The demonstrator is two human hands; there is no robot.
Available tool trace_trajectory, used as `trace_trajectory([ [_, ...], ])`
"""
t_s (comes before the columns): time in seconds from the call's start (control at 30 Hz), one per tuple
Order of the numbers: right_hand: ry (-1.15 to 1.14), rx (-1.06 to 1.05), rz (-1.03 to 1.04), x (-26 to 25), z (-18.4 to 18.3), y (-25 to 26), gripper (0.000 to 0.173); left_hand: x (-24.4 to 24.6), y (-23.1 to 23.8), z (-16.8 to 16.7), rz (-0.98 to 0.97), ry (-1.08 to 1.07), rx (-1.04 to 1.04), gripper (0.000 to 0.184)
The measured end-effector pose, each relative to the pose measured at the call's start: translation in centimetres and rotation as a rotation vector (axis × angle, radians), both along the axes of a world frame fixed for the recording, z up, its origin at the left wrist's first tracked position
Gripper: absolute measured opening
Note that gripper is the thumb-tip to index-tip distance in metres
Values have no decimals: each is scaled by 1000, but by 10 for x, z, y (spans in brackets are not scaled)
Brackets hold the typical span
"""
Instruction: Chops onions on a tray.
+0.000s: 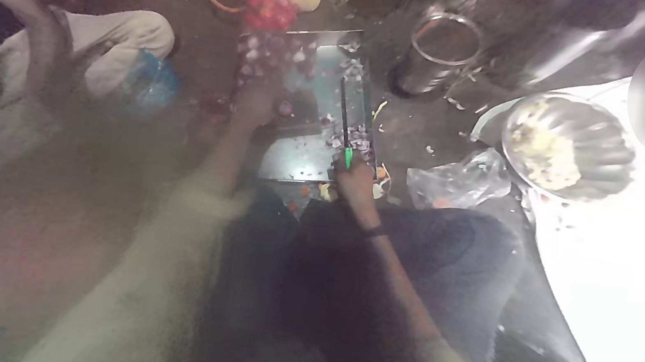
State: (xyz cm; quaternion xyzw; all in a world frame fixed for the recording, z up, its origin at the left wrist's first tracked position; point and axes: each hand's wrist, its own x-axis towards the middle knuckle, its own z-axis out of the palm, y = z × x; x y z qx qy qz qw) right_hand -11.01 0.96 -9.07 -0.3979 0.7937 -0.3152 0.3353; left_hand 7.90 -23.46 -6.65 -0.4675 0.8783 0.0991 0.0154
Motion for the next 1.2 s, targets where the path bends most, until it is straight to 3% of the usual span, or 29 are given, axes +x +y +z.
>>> trace_trajectory([
  [0.07,3,20,-5,0,2,-1,41,-10,5,4,-112,-11,14,42],
  [0.17,20,43,-3,0,1,-2,40,-18,7,-1,-119,26,59,25],
  [0.37,23,13,36,1,-3,0,42,-33,25,8,48,6,74,31],
  [0.5,4,110,98,8,-5,0,47,-43,43,29,191,44,141,49],
  [0.7,63,184,165,28,-5,-5,45,-45,41,14,161,103,76,28],
  [0.93,167,234,223,44,-3,-20,42,-57,52,28,205,58,116,30],
  [1.2,250,216,215,62,4,-26,36,-51,39,8,163,95,68,24],
])
